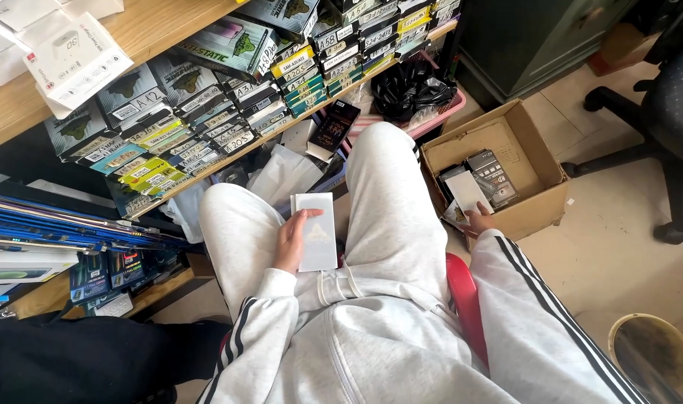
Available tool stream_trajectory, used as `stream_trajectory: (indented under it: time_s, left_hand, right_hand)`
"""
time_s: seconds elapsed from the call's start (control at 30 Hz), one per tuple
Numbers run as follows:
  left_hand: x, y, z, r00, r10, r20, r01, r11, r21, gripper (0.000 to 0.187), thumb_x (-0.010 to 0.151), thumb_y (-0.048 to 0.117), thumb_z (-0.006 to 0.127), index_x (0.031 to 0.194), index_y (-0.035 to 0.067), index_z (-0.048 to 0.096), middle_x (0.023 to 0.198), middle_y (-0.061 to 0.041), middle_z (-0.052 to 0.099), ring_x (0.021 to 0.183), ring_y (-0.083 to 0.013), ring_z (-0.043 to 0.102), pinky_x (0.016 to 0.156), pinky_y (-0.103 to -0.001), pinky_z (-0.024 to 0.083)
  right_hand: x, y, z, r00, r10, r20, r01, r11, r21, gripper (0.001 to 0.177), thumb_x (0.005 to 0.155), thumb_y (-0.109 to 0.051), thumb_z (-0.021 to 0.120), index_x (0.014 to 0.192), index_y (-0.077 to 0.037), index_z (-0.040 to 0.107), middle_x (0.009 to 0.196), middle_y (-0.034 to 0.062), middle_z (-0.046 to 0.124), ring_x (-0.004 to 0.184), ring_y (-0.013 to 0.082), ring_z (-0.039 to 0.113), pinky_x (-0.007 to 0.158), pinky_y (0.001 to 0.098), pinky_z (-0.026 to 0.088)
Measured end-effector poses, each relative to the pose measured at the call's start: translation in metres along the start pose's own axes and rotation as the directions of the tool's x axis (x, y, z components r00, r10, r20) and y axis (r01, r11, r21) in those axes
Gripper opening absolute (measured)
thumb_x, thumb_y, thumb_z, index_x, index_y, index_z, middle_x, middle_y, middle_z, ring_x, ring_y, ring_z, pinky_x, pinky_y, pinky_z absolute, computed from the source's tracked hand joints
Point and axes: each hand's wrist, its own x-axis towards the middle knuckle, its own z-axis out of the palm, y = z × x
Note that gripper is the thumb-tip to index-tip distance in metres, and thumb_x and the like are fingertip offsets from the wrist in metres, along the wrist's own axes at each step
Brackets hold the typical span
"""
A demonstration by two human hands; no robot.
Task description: Sorting and organizing mobile phone screen protector packages from a large box into a smaller container while sitting on the floor.
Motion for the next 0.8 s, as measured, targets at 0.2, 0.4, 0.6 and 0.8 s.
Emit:
stream_trajectory:
  time_s: [0.2, 0.4, 0.6, 0.8]
  left_hand:
    - [-0.002, 0.002, 0.000, 1.000, 0.009, 0.002, -0.009, 1.000, 0.003, 0.040, 0.110, 0.031, 0.043, 0.112, 0.013, 0.079, 0.110, -0.008, 0.074, 0.110, -0.0171, 0.063, 0.112, -0.037, 0.041]
    - [0.010, -0.019, -0.003, 0.996, 0.085, -0.005, -0.085, 0.996, -0.006, 0.033, 0.108, 0.020, 0.046, 0.115, 0.011, 0.077, 0.115, -0.010, 0.074, 0.119, -0.0212, 0.062, 0.114, -0.040, 0.039]
    - [0.013, -0.020, -0.006, 0.984, 0.172, -0.034, -0.174, 0.984, -0.044, 0.027, 0.103, 0.010, 0.049, 0.113, 0.010, 0.074, 0.117, -0.009, 0.075, 0.120, -0.0182, 0.061, 0.114, -0.040, 0.038]
    - [0.018, -0.043, -0.009, 0.969, 0.240, -0.059, -0.243, 0.969, -0.038, 0.025, 0.099, 0.006, 0.056, 0.116, 0.010, 0.074, 0.118, -0.006, 0.074, 0.120, -0.0159, 0.059, 0.113, -0.038, 0.038]
  right_hand:
    - [0.048, 0.026, -0.014, 0.995, 0.002, -0.099, -0.002, 1.000, -0.004, 0.070, 0.095, -0.021, 0.065, 0.158, -0.027, 0.035, 0.151, 0.0272, 0.041, 0.102, 0.0409, 0.068, 0.088, 0.0481, 0.058]
    - [0.035, -0.044, -0.003, 0.957, -0.230, -0.179, 0.245, 0.967, 0.067, 0.048, 0.097, -0.024, 0.064, 0.141, -0.011, 0.052, 0.130, 0.0232, 0.060, 0.092, 0.0363, 0.072, 0.074, 0.0454, 0.062]
    - [-0.189, -0.229, 0.061, 0.811, -0.581, 0.069, 0.546, 0.794, 0.268, 0.027, 0.101, -0.034, 0.062, 0.121, -0.017, 0.064, 0.107, 0.0042, 0.073, 0.080, 0.0134, 0.071, 0.076, 0.0250, 0.062]
    - [-0.287, -0.235, 0.158, 0.523, -0.733, 0.435, 0.710, 0.657, 0.253, 0.028, 0.104, -0.024, 0.051, 0.121, -0.008, 0.065, 0.104, 0.0126, 0.070, 0.089, 0.0222, 0.069, 0.084, 0.0360, 0.057]
